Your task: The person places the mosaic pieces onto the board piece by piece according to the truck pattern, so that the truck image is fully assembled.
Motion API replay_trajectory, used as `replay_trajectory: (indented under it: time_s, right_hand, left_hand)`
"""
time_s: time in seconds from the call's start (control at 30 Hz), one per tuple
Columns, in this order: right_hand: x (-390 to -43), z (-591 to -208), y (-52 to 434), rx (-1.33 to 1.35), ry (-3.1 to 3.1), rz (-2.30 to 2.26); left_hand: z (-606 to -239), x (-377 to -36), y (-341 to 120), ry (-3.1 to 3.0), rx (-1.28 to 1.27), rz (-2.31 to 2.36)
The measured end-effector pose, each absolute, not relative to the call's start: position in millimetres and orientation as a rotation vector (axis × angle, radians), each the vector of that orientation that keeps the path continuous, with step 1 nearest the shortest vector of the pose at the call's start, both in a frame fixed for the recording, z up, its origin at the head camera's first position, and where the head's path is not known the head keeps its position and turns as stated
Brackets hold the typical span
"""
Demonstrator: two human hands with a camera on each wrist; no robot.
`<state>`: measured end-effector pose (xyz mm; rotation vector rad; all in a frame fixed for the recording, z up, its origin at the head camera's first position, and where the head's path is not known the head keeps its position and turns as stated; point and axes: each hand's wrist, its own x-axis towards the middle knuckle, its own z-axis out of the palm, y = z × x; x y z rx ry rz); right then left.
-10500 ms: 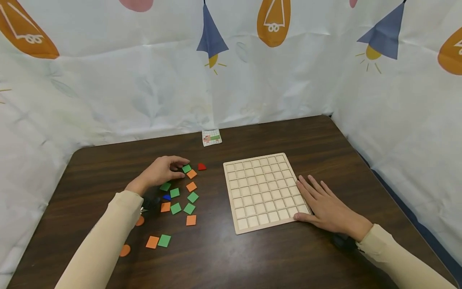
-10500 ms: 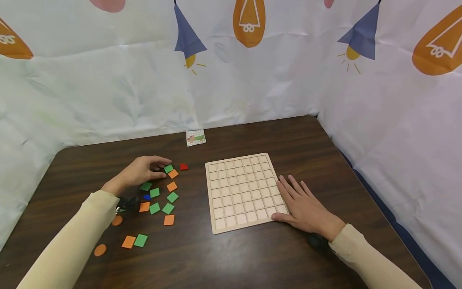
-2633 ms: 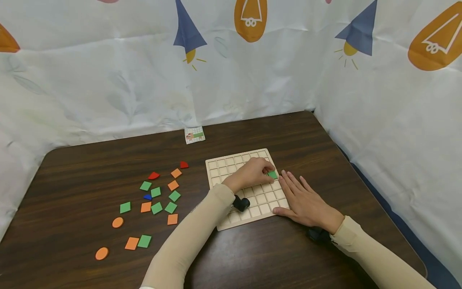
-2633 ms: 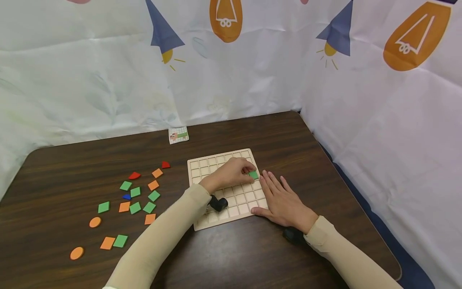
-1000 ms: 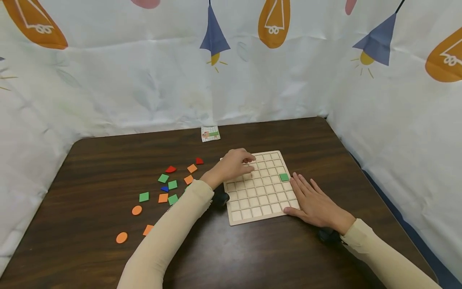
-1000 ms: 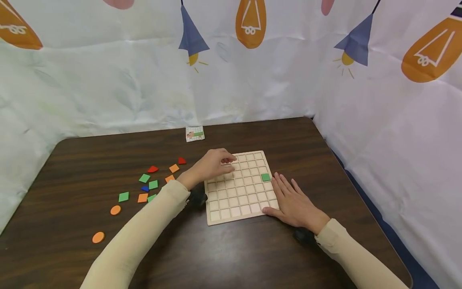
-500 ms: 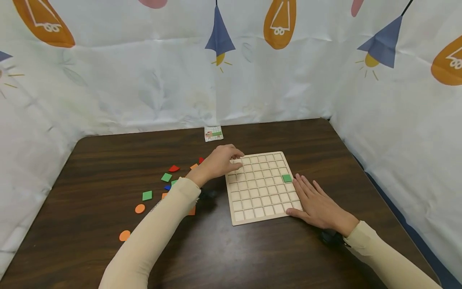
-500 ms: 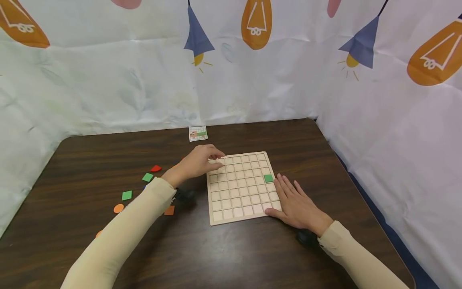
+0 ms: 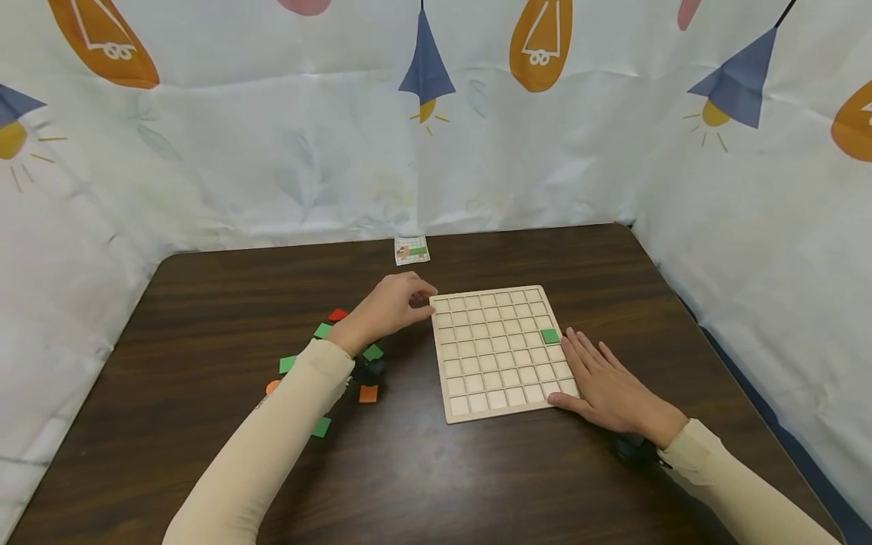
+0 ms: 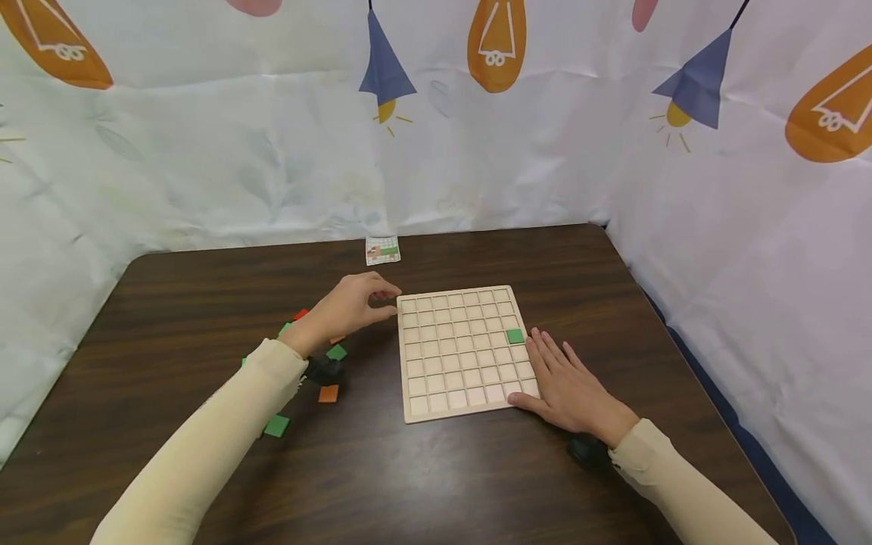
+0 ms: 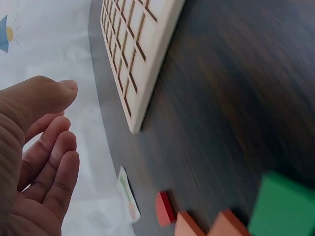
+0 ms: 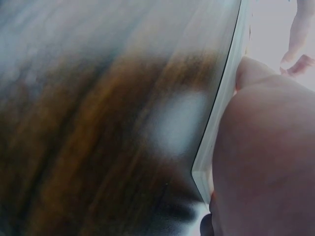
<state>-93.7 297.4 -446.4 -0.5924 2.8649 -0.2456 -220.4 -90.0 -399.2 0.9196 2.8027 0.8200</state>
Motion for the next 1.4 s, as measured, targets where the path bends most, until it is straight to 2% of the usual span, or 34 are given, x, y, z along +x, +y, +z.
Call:
replay_trajectory:
  time_s: [1.4]
  right_hand:
    - [-94, -442, 296, -0.59, 2.848, -0.256]
  left_hand:
    - [-416, -192, -215, 2.894, 0.58, 0.816]
